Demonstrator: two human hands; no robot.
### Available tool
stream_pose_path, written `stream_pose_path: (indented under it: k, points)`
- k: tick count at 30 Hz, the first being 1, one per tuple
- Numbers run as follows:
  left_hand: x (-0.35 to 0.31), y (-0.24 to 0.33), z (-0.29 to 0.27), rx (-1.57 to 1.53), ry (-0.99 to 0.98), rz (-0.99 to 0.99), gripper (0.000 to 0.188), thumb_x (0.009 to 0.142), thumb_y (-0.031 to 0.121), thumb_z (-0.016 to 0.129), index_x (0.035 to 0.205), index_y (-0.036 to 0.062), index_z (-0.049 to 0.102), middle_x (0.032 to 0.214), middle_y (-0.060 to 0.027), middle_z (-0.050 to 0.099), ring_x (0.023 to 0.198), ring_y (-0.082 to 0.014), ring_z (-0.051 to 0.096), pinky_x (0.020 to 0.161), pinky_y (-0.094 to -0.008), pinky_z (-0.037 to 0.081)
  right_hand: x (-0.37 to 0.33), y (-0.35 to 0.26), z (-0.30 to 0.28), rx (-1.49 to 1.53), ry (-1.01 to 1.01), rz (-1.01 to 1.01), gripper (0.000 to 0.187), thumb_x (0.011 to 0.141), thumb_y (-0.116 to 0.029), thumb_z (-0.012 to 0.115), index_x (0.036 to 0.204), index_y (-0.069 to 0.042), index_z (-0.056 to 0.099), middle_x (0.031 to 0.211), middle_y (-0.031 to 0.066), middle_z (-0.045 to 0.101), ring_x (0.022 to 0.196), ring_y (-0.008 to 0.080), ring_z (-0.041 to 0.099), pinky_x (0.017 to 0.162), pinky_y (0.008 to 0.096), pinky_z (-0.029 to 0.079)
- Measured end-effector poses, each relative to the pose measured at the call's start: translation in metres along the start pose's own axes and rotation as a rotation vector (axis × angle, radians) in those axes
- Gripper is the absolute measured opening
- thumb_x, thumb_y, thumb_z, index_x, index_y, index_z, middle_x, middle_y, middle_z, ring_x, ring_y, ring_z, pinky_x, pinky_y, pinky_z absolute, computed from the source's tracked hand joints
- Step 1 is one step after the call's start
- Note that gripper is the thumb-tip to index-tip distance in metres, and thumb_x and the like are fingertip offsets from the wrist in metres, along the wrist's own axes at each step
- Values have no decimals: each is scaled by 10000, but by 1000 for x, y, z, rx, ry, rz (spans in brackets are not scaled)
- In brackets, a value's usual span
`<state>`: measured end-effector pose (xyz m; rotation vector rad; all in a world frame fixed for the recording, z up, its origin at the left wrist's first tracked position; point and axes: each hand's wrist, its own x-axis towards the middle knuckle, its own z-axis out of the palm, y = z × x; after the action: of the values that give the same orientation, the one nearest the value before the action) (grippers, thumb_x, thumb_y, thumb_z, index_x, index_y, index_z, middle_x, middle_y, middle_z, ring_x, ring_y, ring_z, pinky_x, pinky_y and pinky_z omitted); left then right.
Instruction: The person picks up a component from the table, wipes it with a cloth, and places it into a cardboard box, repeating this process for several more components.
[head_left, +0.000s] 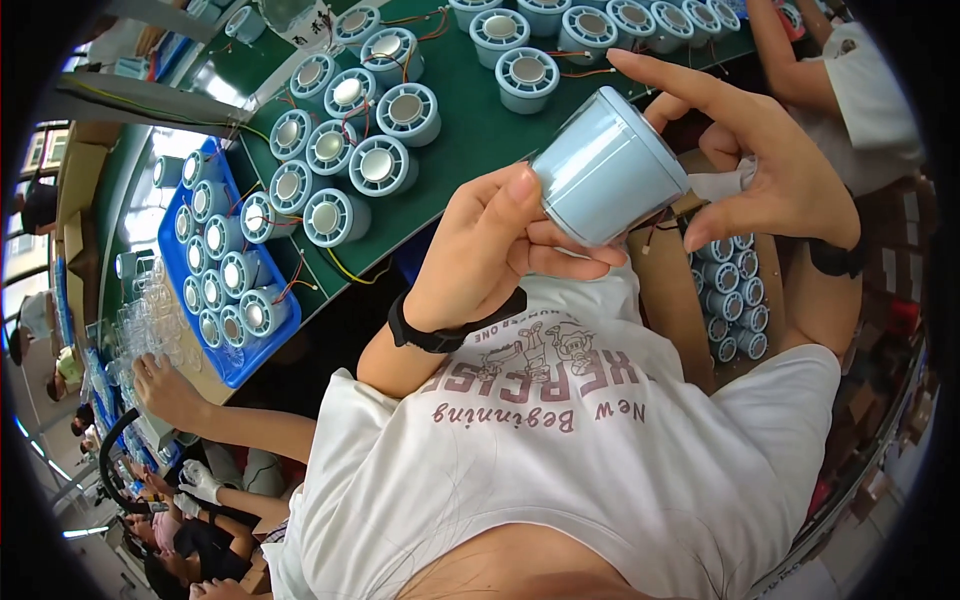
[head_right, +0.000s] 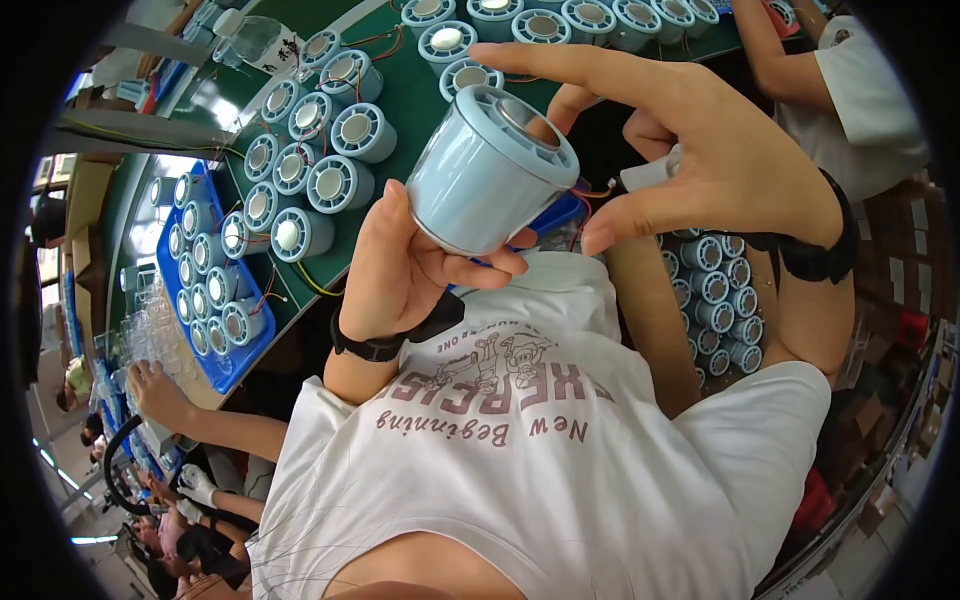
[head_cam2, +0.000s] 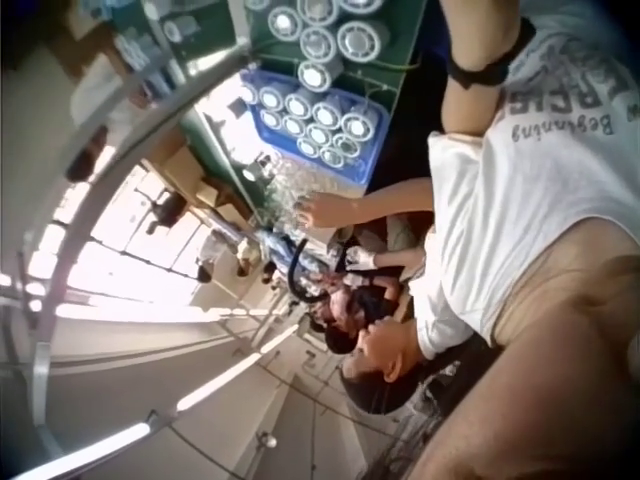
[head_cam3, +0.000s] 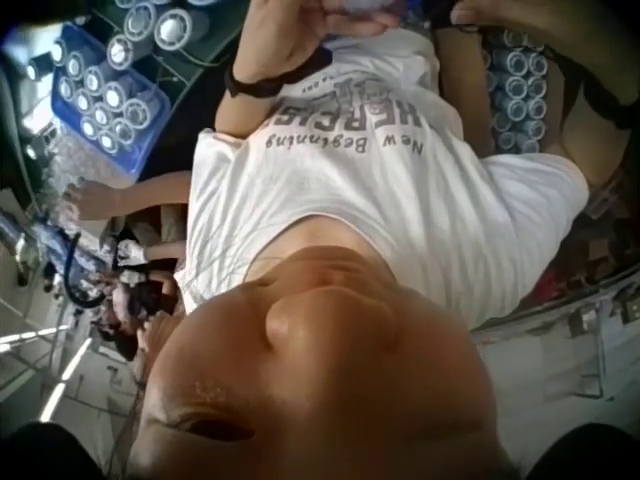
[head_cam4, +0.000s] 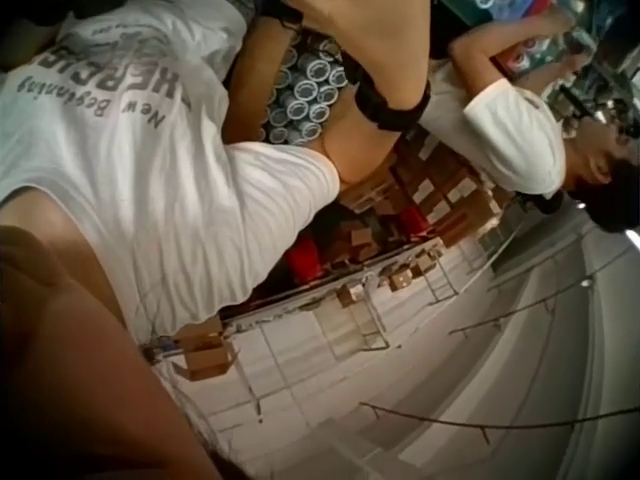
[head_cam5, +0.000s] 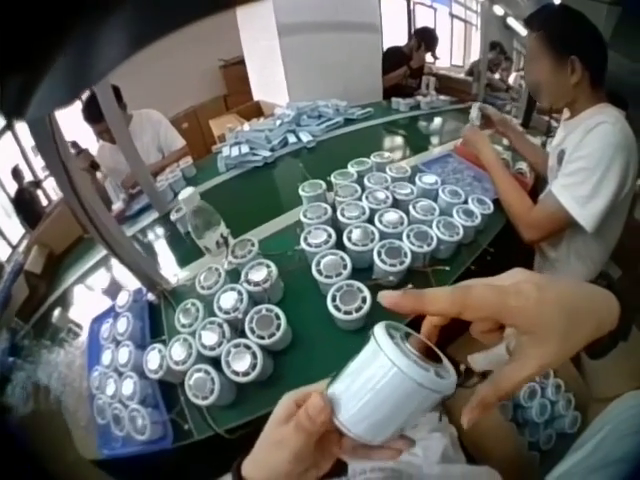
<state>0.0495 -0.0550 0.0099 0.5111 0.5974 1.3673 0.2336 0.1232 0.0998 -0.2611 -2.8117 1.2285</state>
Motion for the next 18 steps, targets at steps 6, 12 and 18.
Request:
stream_pose_path:
  k: [6, 12, 18]
  points:
    - [11, -4, 1, 55, -72, -184, 700, 998, 517, 372, 1317, -105, 406, 1109, -274, 625, 896, -343, 692, 780, -382, 598, -11, 15, 13, -16, 65, -90, 944, 569, -198, 885, 1408, -99, 465, 902, 0, 601, 561, 19, 341, 503, 190, 289]
    - [20, -23, 17, 434, 49, -82, 728, 1018, 516, 228, 1438, -78, 247, 1140, -324, 591, 939, -356, 677, 767, -357, 604, -101, 8, 33, -38, 378, 316, 783, 631, -125, 842, 1348, -124, 527, 844, -18, 584, 582, 32, 395, 527, 199, 328]
    - [30, -31, 5, 515, -31, 30, 629, 1037, 400, 299, 1457, -61, 211, 1145, -314, 589, 936, -355, 676, 785, -379, 591, -263, 18, 118, -92, 812, 1270, 665, 718, -147, 792, 1329, -117, 531, 822, 52, 618, 687, 116, 566, 637, 259, 460]
